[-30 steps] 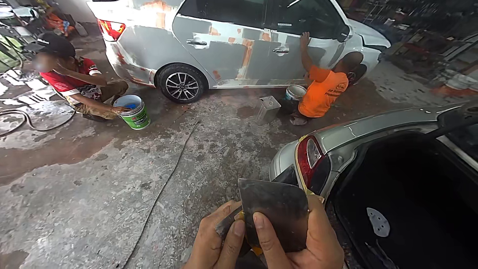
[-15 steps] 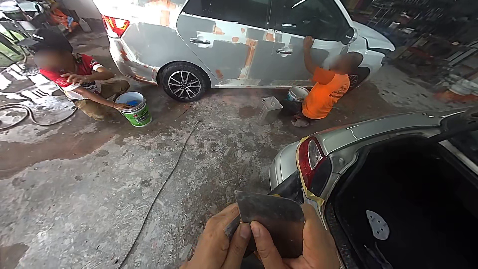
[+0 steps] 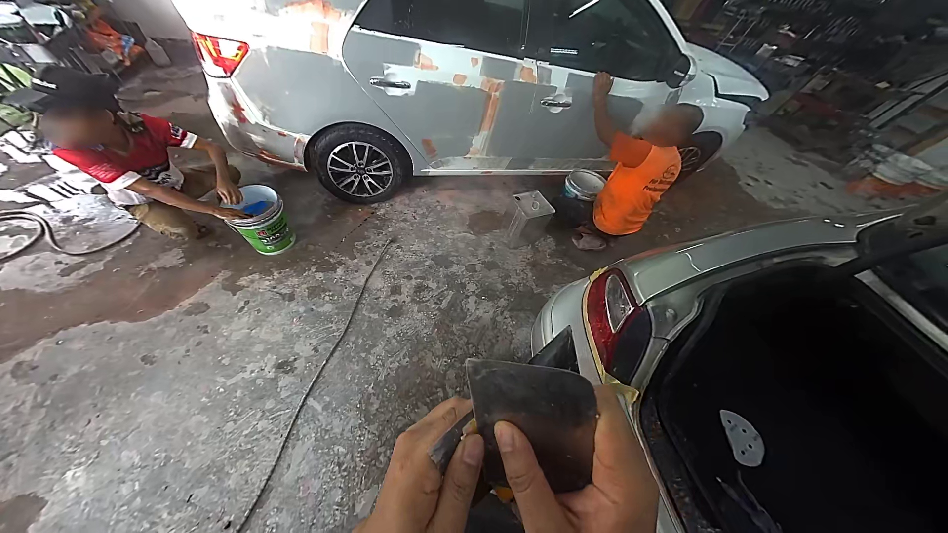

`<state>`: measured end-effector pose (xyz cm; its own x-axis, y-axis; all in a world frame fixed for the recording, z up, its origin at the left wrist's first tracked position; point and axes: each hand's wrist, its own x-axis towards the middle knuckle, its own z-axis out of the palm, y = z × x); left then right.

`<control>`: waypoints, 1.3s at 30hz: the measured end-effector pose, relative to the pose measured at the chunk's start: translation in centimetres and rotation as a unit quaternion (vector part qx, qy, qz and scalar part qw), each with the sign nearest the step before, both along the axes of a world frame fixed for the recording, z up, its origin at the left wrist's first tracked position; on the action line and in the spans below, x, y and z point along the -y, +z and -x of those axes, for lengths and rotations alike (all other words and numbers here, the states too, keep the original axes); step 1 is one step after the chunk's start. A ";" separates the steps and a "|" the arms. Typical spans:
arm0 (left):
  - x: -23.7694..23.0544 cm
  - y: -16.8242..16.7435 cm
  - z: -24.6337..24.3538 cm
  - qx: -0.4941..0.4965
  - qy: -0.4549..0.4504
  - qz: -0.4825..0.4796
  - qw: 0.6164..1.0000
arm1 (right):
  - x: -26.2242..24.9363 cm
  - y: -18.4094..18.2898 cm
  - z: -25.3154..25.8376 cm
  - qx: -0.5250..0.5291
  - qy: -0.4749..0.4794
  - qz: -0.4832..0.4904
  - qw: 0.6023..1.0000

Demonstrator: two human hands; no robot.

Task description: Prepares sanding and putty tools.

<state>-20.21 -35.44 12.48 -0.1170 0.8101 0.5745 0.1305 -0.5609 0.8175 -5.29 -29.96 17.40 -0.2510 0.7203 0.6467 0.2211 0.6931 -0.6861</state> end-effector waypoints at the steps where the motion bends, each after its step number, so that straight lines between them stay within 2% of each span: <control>1: 0.0 0.0 0.1 -0.008 0.000 0.001 1.000 | 0.0 0.0 0.0 0.006 0.004 -0.002 1.000; 9: -0.1 -0.4 1.0 -0.058 -0.019 0.006 0.998 | -0.4 -0.2 -0.2 0.056 0.023 -0.024 0.998; 17: -0.5 -0.9 1.3 -0.038 -0.050 0.000 0.998 | -0.9 -0.1 -0.5 0.092 0.042 -0.026 0.995; 20: -0.6 -1.0 1.4 -0.006 -0.076 0.012 0.997 | -0.8 -0.3 -0.4 0.099 0.033 -0.020 0.994; 24: -0.4 -0.9 0.7 0.048 -0.050 0.028 0.997 | -0.8 -0.6 -0.4 0.034 0.010 -0.004 0.999; 28: -0.1 -0.8 0.7 0.208 0.017 0.066 0.976 | -2.0 0.6 -1.9 0.019 -0.050 -0.010 0.998; 31: -0.5 -0.8 1.0 0.289 0.050 0.073 0.953 | -2.7 0.2 -2.8 0.044 -0.065 0.046 0.996; 35: -1.0 -0.5 0.4 0.305 0.083 0.084 0.945 | -2.1 -1.7 -2.5 0.001 -0.031 0.145 0.989; 39: -1.5 -0.3 -0.2 0.323 0.104 0.108 0.935 | -1.2 -2.6 -2.1 -0.012 -0.012 0.182 0.983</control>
